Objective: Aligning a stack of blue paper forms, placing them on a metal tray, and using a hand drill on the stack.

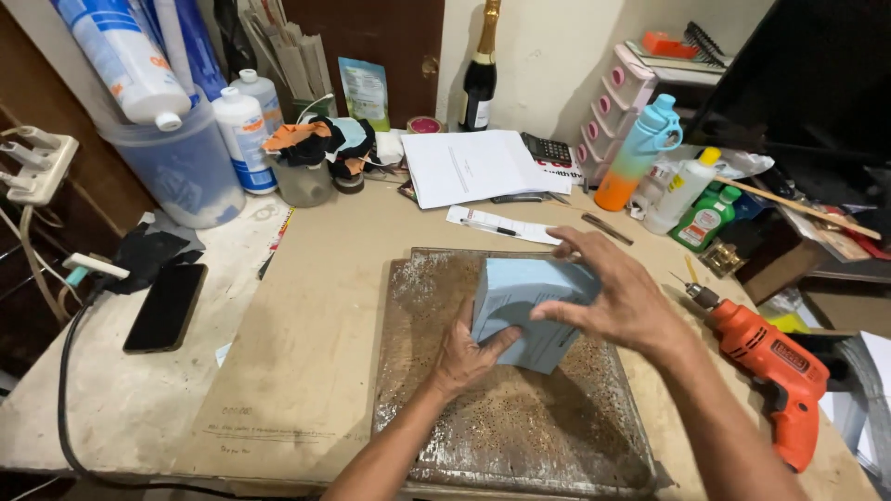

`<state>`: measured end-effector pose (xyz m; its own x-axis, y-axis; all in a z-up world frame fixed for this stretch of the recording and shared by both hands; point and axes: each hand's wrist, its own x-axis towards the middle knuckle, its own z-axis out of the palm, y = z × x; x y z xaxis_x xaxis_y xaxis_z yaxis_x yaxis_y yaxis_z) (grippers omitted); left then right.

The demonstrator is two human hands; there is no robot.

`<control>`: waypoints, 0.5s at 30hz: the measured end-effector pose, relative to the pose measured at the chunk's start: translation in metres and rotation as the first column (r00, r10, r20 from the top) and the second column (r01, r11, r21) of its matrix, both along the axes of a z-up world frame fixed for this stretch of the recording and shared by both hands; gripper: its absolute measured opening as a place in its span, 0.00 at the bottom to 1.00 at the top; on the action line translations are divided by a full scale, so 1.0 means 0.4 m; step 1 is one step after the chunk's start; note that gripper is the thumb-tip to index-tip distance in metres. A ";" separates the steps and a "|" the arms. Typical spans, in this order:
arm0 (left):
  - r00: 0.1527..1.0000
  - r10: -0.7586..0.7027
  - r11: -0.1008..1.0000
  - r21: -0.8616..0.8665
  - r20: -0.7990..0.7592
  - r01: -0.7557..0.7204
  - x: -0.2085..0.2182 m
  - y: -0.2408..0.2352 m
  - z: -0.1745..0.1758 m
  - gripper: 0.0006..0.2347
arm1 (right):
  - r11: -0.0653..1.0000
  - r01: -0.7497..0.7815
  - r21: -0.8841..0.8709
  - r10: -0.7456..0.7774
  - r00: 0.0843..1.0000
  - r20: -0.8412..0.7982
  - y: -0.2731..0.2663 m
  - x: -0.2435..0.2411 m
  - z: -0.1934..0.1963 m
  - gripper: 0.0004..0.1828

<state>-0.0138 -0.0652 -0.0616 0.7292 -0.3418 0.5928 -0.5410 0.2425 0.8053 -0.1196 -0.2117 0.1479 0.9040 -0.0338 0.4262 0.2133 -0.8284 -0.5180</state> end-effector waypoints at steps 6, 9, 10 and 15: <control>0.998 -0.010 0.997 0.080 -0.063 0.015 -0.018 0.039 0.068 0.30 | 0.944 0.071 -0.323 -0.202 0.898 -0.392 0.074 0.000 0.088 0.51; 0.990 -0.004 0.991 0.135 -0.144 0.024 -0.030 0.063 0.090 0.31 | 0.853 0.057 -0.520 -0.299 0.869 -0.395 0.097 -0.004 0.093 0.55; 0.983 -0.003 0.987 0.156 -0.185 0.032 -0.035 0.072 0.096 0.31 | 0.796 0.026 -0.605 -0.312 0.874 -0.373 0.103 -0.004 0.091 0.58; 0.971 -0.010 0.988 0.148 -0.239 0.047 -0.018 0.036 0.080 0.28 | 0.706 -0.018 -0.708 -0.355 0.856 -0.376 0.092 0.034 0.072 0.55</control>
